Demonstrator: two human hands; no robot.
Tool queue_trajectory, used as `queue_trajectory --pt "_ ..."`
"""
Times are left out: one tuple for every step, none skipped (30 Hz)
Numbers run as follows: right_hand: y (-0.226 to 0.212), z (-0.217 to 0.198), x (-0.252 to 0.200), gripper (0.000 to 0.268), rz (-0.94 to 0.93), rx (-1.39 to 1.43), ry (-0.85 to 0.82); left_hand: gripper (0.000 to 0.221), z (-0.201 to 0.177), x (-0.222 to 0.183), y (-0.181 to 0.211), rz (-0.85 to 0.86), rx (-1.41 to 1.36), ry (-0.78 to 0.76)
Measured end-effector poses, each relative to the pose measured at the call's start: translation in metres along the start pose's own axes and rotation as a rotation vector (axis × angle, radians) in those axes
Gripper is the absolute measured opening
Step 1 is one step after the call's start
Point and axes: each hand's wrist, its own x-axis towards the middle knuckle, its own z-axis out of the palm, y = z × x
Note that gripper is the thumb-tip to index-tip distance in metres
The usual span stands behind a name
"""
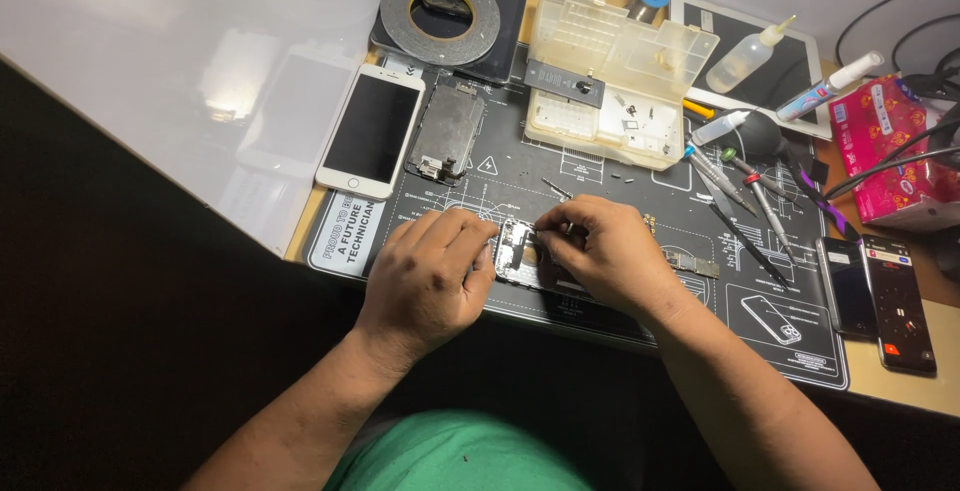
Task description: Placing and aligning small internal components into a smartphone chassis using tweezers and a probe.
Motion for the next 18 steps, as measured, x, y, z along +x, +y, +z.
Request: queue_trajectory --pt "0.000 0.000 0.000 0.013 0.000 0.000 0.000 0.014 0.001 -0.001 0.001 0.000 0.000 0.000" --pt "0.000 0.001 0.000 0.013 0.006 -0.001 0.002 0.013 0.001 -0.001 0.002 0.007 0.026 -0.005" --pt "0.000 0.001 0.000 0.013 0.012 -0.001 0.005 0.013 0.002 -0.002 0.003 0.015 0.053 -0.010" --pt "0.002 0.002 0.000 0.013 0.012 0.000 0.006 0.013 0.002 -0.003 0.004 0.016 0.053 -0.010" --pt "0.003 0.002 0.000 0.014 0.021 0.003 0.011 0.013 0.003 -0.003 0.005 0.030 0.065 -0.017" --pt "0.005 0.002 0.000 0.014 0.031 0.007 0.015 0.012 0.003 -0.003 0.006 0.045 0.077 -0.023" --pt "0.004 0.001 0.000 0.014 0.032 0.007 0.017 0.012 0.007 -0.006 0.006 0.047 0.076 -0.024" --pt "0.004 0.000 0.000 0.014 0.033 -0.001 0.010 0.012 0.010 -0.008 0.006 0.042 0.077 -0.042" --pt "0.004 0.000 0.000 0.014 0.034 -0.009 0.003 0.014 0.013 -0.011 0.006 0.037 0.078 -0.059" --pt "0.004 -0.001 0.001 0.014 0.035 -0.009 0.005 0.014 0.013 -0.010 0.007 0.039 0.077 -0.060" --pt "0.004 0.000 0.000 0.014 0.033 -0.016 -0.005 0.016 0.013 -0.010 0.007 0.020 0.076 -0.075" --pt "0.003 0.000 0.000 0.014 0.030 -0.023 -0.014 0.018 0.013 -0.010 0.008 0.001 0.075 -0.091" --pt "0.004 0.000 0.001 0.014 0.030 -0.024 -0.014 0.018 0.013 -0.009 0.008 0.001 0.075 -0.091" --pt "0.004 0.000 0.001 0.015 0.024 -0.026 -0.014 0.019 0.013 -0.008 0.008 -0.012 0.070 -0.106" --pt "0.005 0.000 0.001 0.015 0.017 -0.028 -0.015 0.020 0.012 -0.008 0.008 -0.025 0.065 -0.121" --pt "0.006 0.000 0.001 0.015 0.017 -0.028 -0.016 0.020 0.011 -0.007 0.008 -0.026 0.065 -0.121" --pt "0.006 0.000 0.001 0.015 0.021 -0.021 -0.012 0.021 0.010 -0.006 0.008 -0.038 0.041 -0.147" --pt "0.007 0.000 0.001 0.016 0.024 -0.014 -0.007 0.023 0.009 -0.004 0.009 -0.050 0.017 -0.173"
